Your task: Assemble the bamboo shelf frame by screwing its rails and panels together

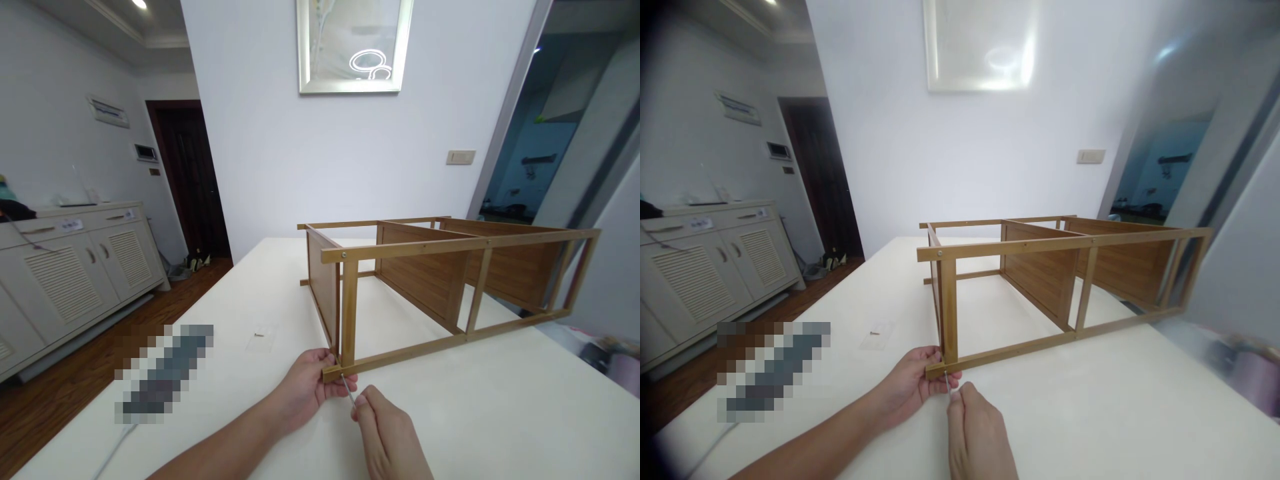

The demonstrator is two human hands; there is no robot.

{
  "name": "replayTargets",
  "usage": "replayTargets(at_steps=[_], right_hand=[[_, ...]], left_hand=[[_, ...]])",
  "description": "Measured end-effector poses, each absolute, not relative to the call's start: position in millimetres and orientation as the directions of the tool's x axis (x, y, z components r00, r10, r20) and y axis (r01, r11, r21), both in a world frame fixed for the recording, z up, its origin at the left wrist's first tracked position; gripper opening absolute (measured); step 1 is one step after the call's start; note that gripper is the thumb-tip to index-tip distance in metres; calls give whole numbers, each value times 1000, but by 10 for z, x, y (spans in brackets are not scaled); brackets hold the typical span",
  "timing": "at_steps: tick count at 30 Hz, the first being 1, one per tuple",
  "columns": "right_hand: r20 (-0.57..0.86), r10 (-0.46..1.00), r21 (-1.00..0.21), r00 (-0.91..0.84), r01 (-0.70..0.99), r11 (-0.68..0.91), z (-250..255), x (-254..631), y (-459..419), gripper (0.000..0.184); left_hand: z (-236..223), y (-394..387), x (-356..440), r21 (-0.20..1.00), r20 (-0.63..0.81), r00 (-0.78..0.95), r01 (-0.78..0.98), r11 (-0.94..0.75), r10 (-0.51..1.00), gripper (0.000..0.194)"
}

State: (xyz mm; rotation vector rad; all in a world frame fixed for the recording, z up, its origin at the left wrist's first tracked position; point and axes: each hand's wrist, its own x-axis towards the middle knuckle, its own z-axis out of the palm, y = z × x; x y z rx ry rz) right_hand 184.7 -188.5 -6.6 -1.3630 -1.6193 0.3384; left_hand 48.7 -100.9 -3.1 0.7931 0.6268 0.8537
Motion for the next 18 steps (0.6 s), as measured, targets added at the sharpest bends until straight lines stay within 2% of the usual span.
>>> replayTargets(at_steps=[2, 3, 5, 7, 10, 13, 15, 18], right_hand=[[222, 968, -921, 121, 353, 167, -38, 1833, -1897, 30], [74, 992, -980, 105, 193, 53, -27, 1822, -1901, 29], [-176, 984, -976, 24, -139, -171, -11, 1795, -1902, 24], [-300, 950, -865, -90, -394, -310, -5, 1773, -1891, 23], [-325, 915, -701, -240, -587, -404, -7, 1771, -1861, 27], [-300, 890, -594, -343, -663, -455, -19, 1794, -1840, 28], [-282, 885, -565, -371, -681, -466, -37, 1803, -1840, 28], [-290, 900, -592, -325, -678, -435, -74, 1791, -1859, 28]], left_hand=[[-29, -1011, 487, 811, -165, 513, -415, 412, 842, 20], [-30, -1012, 487, 812, -165, 513, -414, 411, 843, 20], [-33, -1014, 486, 813, -167, 512, -412, 411, 843, 19], [-36, -1015, 485, 811, -169, 508, -415, 412, 844, 16], [-35, -1015, 486, 808, -177, 502, -417, 416, 847, 14], [-30, -1014, 490, 812, -184, 499, -409, 417, 847, 13], [-26, -1013, 492, 812, -184, 497, -409, 416, 848, 11], [-22, -1014, 494, 814, -190, 492, -405, 417, 849, 13]])
